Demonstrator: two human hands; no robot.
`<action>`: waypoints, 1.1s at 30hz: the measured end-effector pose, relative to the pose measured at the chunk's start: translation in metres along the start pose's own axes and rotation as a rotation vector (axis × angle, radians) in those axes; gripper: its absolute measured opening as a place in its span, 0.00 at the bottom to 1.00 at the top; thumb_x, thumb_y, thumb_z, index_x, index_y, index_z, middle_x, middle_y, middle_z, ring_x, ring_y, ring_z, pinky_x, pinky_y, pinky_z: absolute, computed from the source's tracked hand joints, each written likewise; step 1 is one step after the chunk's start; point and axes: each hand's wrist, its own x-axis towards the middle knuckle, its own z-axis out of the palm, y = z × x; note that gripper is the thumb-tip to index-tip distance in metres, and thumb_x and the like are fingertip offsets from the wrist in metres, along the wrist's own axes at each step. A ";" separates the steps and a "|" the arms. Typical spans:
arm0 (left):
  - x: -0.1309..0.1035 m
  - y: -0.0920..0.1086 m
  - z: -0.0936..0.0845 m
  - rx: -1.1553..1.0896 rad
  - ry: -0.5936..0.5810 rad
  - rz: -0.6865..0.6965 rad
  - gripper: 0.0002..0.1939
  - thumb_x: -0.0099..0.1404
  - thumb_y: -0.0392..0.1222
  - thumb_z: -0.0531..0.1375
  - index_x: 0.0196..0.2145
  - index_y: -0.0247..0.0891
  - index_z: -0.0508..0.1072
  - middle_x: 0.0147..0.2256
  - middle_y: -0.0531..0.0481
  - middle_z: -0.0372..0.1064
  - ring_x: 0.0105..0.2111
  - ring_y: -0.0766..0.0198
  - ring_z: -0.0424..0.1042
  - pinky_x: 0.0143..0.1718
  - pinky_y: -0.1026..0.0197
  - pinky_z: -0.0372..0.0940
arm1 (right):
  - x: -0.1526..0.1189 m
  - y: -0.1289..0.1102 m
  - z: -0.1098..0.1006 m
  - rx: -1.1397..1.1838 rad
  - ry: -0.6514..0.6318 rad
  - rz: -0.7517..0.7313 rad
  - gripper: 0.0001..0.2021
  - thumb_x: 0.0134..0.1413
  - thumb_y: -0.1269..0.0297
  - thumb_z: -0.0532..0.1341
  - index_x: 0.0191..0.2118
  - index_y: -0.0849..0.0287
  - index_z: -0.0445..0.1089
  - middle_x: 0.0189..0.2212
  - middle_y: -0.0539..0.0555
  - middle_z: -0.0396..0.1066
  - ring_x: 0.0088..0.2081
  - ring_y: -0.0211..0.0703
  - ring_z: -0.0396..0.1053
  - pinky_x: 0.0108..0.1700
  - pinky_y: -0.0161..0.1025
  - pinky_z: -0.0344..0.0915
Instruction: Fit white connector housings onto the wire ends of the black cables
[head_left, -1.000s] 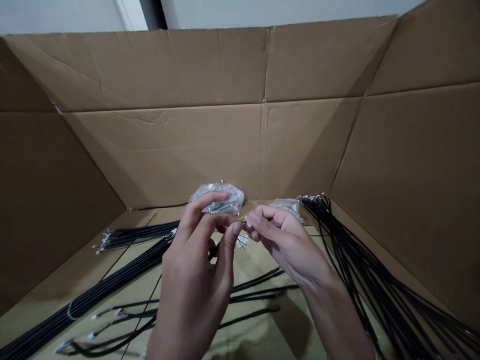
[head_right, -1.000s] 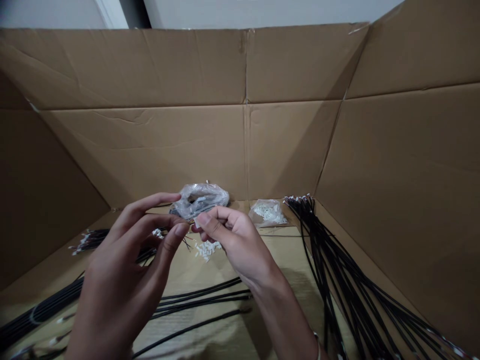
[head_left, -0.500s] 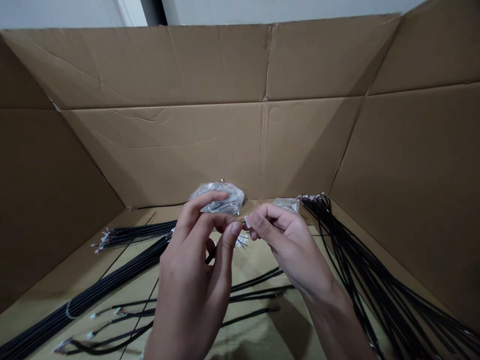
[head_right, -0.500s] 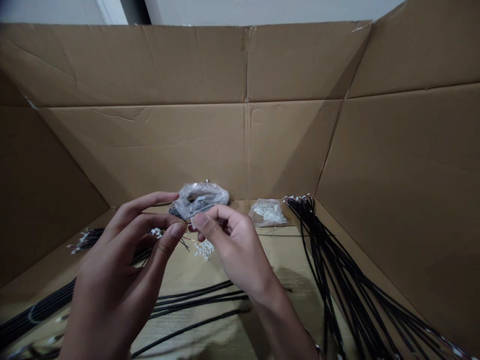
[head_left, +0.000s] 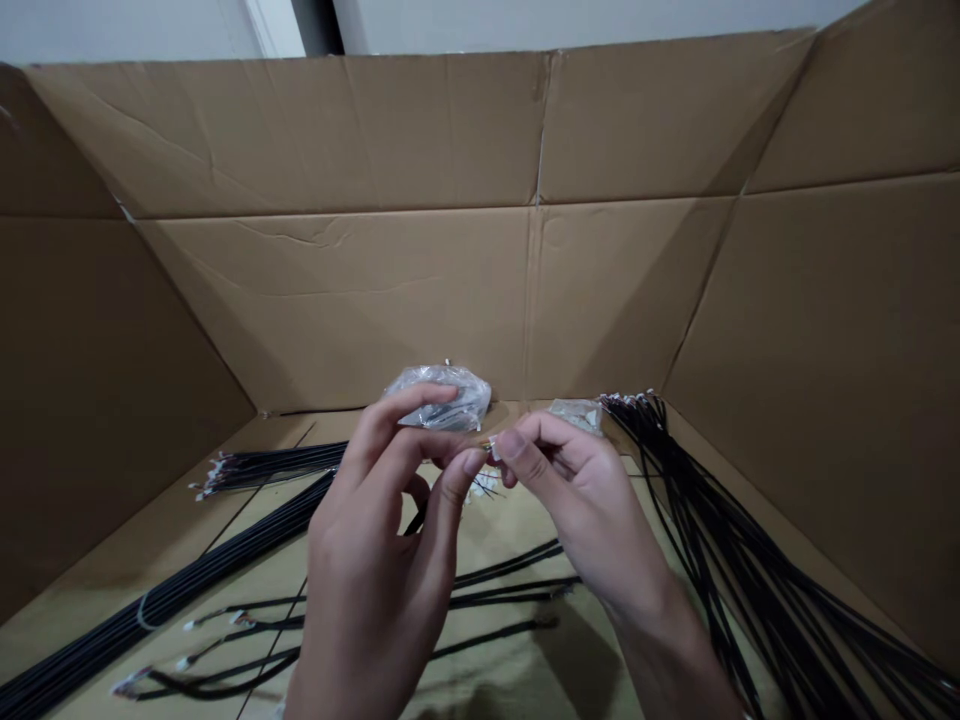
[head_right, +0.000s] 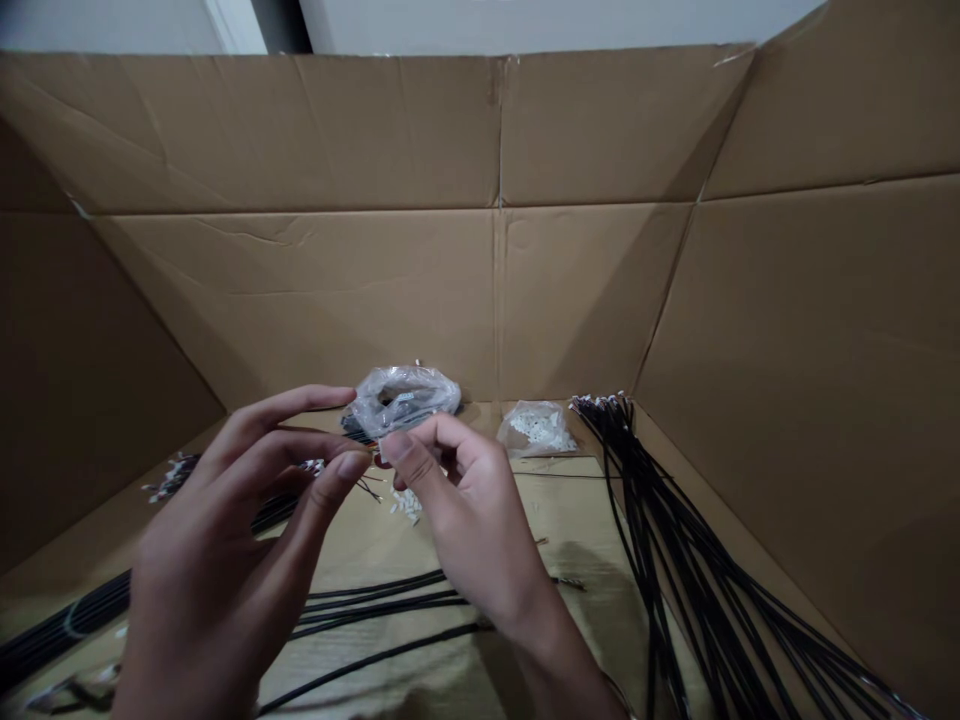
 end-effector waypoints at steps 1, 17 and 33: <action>0.000 0.001 0.000 -0.014 -0.001 -0.002 0.08 0.73 0.36 0.60 0.35 0.45 0.75 0.49 0.56 0.73 0.46 0.70 0.77 0.29 0.73 0.69 | 0.000 -0.001 0.000 0.004 0.003 0.003 0.17 0.64 0.54 0.65 0.27 0.56 0.69 0.24 0.47 0.66 0.29 0.37 0.63 0.31 0.35 0.62; 0.000 0.007 -0.001 -0.100 0.009 -0.124 0.09 0.72 0.35 0.62 0.32 0.46 0.75 0.49 0.56 0.75 0.51 0.66 0.74 0.37 0.68 0.70 | -0.009 -0.009 -0.003 0.023 -0.043 0.052 0.13 0.66 0.53 0.65 0.33 0.55 0.74 0.29 0.48 0.73 0.35 0.40 0.68 0.39 0.37 0.64; 0.002 0.010 -0.003 -0.132 0.014 -0.131 0.10 0.72 0.33 0.61 0.33 0.45 0.75 0.48 0.56 0.74 0.50 0.66 0.74 0.39 0.68 0.70 | -0.006 -0.010 -0.006 0.003 -0.022 0.053 0.09 0.59 0.55 0.70 0.34 0.53 0.78 0.28 0.48 0.69 0.32 0.42 0.63 0.35 0.39 0.61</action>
